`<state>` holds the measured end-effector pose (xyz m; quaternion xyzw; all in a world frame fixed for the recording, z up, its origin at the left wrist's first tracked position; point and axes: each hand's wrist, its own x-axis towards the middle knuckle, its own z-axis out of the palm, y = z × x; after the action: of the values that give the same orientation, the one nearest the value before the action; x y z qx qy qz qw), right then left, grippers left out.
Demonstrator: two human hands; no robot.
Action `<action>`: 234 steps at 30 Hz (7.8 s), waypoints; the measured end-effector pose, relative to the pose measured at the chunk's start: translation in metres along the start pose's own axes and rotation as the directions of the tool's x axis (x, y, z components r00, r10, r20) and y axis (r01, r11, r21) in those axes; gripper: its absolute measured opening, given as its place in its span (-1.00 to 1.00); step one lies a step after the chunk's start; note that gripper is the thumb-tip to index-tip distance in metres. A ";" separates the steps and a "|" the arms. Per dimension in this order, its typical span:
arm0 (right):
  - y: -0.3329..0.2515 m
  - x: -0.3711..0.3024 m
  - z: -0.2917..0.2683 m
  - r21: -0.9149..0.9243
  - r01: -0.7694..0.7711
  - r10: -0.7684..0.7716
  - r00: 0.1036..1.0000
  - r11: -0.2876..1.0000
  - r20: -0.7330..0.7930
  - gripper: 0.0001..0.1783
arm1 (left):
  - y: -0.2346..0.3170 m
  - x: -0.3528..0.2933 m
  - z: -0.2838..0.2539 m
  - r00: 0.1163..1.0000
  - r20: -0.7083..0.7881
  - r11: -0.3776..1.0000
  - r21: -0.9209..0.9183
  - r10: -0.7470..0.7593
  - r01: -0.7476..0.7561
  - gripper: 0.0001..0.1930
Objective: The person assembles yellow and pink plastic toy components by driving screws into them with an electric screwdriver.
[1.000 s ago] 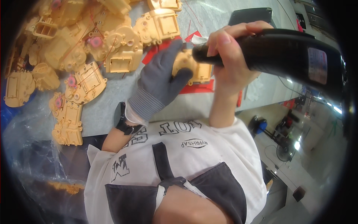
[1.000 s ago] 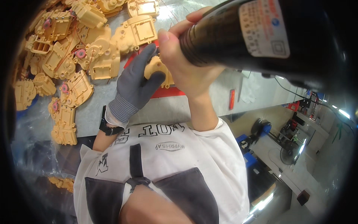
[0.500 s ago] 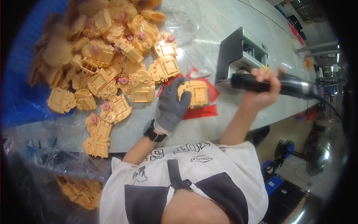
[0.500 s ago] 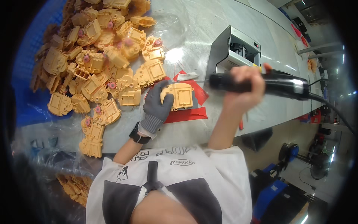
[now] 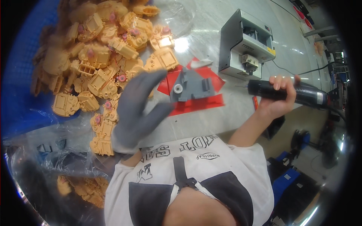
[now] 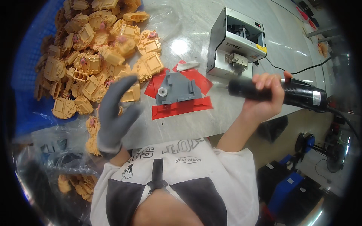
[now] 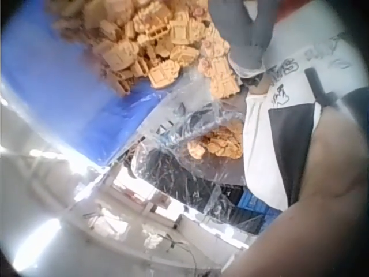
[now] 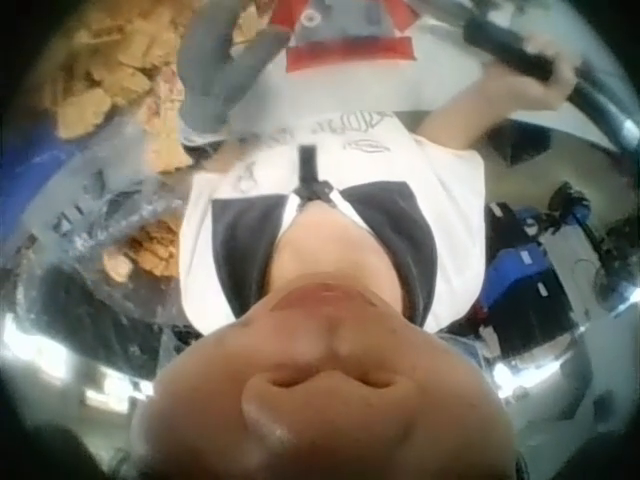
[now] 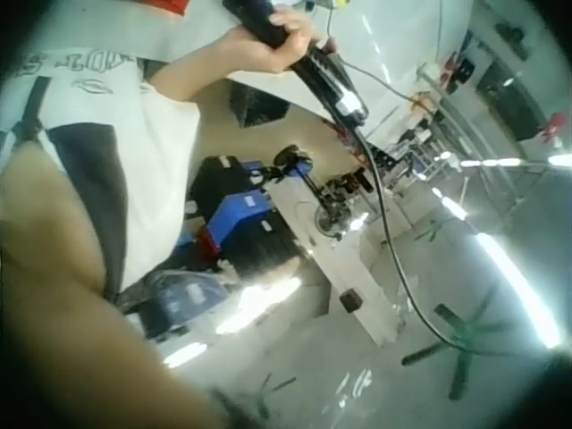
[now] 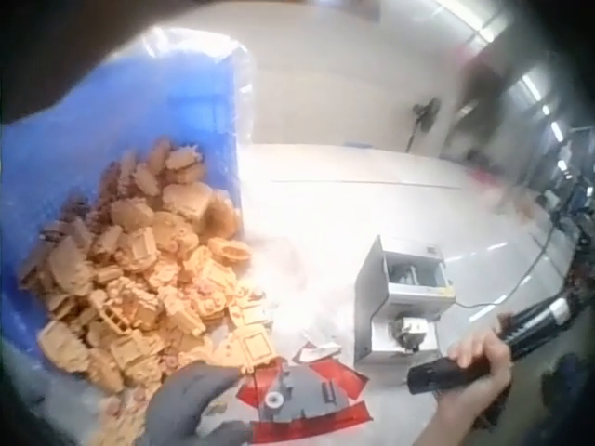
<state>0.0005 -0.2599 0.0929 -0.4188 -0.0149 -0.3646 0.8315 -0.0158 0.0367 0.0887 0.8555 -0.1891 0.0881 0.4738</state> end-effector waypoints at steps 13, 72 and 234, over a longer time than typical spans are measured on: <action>-0.001 -0.008 -0.019 -0.024 -0.069 0.068 0.997 0.997 -0.039 -0.63 | -0.068 0.083 0.057 0.904 0.225 0.556 0.831 -0.364 0.017 -0.36; 0.060 -0.061 0.050 -0.435 0.085 0.196 0.804 0.896 0.561 -0.45 | -0.068 -0.005 0.093 0.993 -0.029 0.957 -0.269 -0.118 0.106 -0.69; 0.099 -0.038 0.094 -0.244 -0.158 0.257 0.854 0.957 0.453 -0.48 | -0.077 -0.012 0.085 0.980 0.056 0.952 -0.233 -0.191 0.199 -0.64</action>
<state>0.0598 -0.1332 0.0735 -0.5757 -0.1385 -0.1569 0.7904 0.0025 0.0045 -0.0204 0.8084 -0.1208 0.0034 0.5761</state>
